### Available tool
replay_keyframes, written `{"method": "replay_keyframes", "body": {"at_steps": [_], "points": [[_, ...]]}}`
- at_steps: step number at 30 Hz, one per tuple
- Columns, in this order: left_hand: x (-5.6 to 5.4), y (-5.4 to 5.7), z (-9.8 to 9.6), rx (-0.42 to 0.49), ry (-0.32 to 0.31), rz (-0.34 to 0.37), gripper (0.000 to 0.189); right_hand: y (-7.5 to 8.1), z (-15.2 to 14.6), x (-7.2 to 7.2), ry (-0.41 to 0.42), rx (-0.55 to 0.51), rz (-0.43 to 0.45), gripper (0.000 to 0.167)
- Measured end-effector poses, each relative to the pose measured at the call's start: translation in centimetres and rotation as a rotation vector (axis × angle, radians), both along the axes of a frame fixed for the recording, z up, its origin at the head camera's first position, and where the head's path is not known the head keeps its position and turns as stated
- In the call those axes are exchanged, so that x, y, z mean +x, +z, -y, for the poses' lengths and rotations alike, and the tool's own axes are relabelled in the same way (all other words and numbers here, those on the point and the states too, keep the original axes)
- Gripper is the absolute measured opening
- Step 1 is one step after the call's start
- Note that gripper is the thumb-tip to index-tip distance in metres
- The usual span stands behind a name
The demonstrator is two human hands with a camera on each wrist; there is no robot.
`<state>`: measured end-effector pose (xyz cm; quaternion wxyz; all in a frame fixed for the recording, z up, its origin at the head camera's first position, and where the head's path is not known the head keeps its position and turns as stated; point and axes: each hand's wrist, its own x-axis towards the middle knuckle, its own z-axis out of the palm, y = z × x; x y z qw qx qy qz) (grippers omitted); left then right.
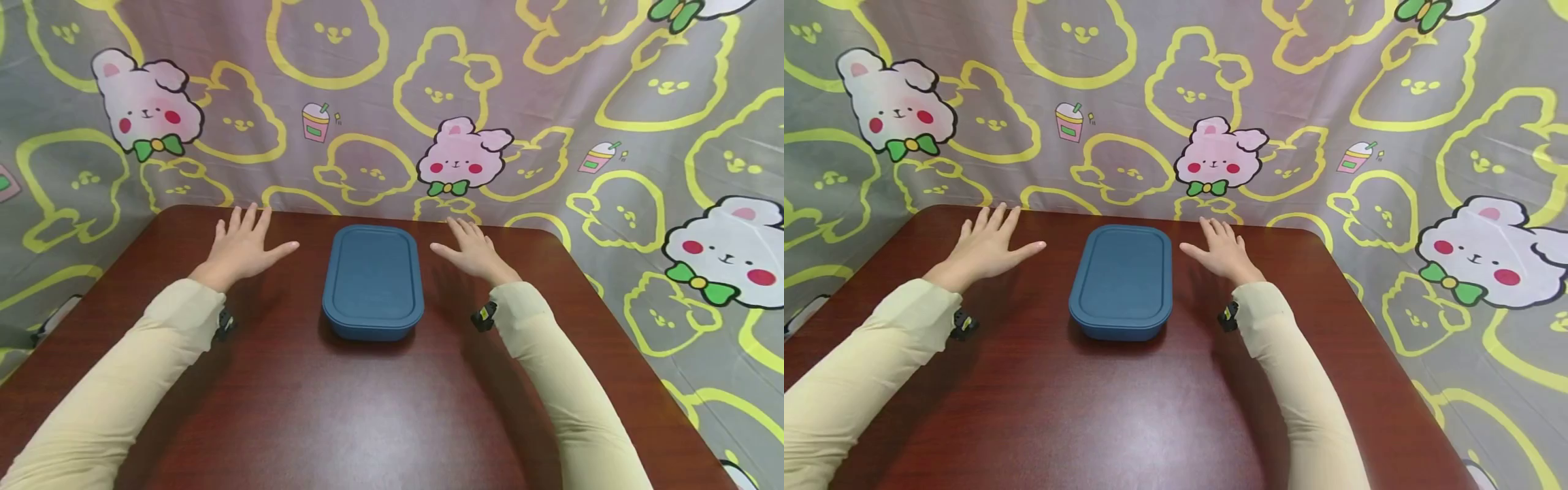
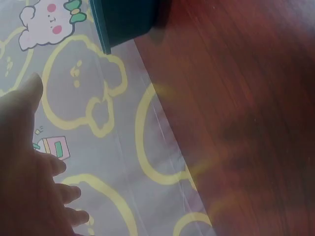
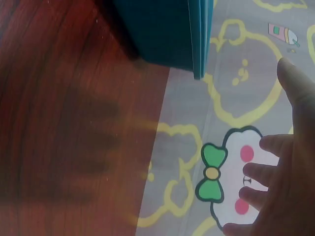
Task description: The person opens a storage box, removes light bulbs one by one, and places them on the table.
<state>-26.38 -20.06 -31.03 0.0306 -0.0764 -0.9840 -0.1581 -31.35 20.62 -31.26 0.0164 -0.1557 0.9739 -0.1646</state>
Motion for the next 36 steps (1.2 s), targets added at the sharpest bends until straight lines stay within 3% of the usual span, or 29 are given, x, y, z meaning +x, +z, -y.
{"method": "replay_keyframes", "body": {"at_steps": [10, 16, 22, 29, 36], "points": [[0.9, -1.5, -2.1, 0.02, -0.071, 0.014, 0.097, -1.5, 1.5, 0.8, 0.058, -0.069, 0.051, 0.083], [1.1, -2.8, -3.5, 0.07, -0.107, 0.06, 0.095, -2.5, 2.3, 1.3, 0.098, -0.108, 0.068, 0.082], [0.9, -4.1, -4.6, 0.14, -0.138, 0.094, 0.095, -3.3, 2.8, 1.8, 0.1, -0.161, 0.138, 0.087], [1.3, -5.3, -5.5, 0.203, -0.192, 0.12, 0.093, -4.1, 3.0, 2.4, 0.108, -0.194, 0.211, 0.092], [1.8, -6.0, -5.9, 0.218, -0.225, 0.131, 0.093, -4.7, 3.1, 2.7, 0.137, -0.213, 0.217, 0.091]]}}
